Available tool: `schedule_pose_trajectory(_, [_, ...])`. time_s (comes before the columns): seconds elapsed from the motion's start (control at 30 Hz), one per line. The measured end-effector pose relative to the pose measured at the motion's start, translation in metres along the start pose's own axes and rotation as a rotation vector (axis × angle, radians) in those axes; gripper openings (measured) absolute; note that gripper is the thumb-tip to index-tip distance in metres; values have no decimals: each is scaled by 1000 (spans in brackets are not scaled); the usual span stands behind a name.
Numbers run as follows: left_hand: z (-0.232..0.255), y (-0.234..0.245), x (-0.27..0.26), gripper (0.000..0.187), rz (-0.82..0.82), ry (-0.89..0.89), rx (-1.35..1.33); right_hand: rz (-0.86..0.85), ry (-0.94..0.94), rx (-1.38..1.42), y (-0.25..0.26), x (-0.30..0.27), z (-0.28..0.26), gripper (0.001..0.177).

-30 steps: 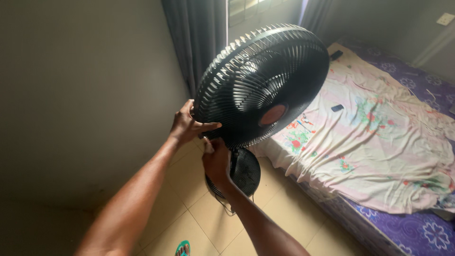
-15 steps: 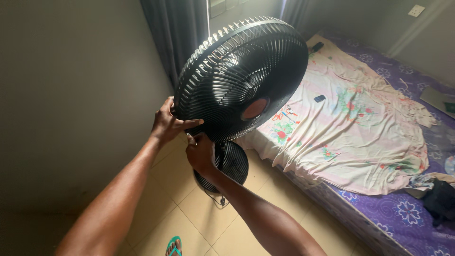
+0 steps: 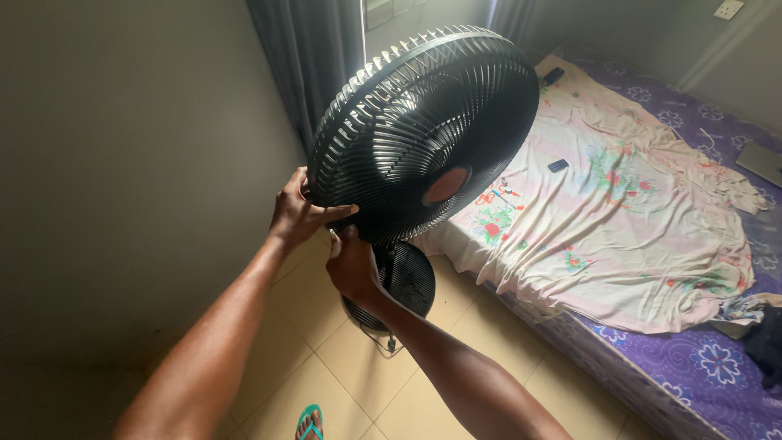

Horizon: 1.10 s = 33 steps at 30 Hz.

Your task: The person uses a screwdriver to loosen and remove screws from the front grill of a standing fan. They detach the grill, rotate the fan head, and continue unscrewing and removing parts from the fan assembly.

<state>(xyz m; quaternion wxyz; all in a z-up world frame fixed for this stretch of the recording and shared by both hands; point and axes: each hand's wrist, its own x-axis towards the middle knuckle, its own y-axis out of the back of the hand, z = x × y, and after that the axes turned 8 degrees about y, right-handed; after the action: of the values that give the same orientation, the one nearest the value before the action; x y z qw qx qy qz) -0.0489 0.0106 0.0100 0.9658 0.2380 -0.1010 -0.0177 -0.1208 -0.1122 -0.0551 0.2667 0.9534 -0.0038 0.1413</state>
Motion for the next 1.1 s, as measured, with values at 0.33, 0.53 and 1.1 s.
schedule_pose_trajectory(0.33, [9, 1, -2, 89, -16, 79, -12, -6, -323, 229, -9, 6, 11, 26])
schedule_pose_trajectory(0.53, [8, 0, -2, 88, -11, 85, 8, -99, -627, 840, -13, 16, 37, 17])
schedule_pose_trajectory(1.1, [-25, -48, -42, 120, 22, 177, -257, -131, -291, 23, 217, -92, 186, 36])
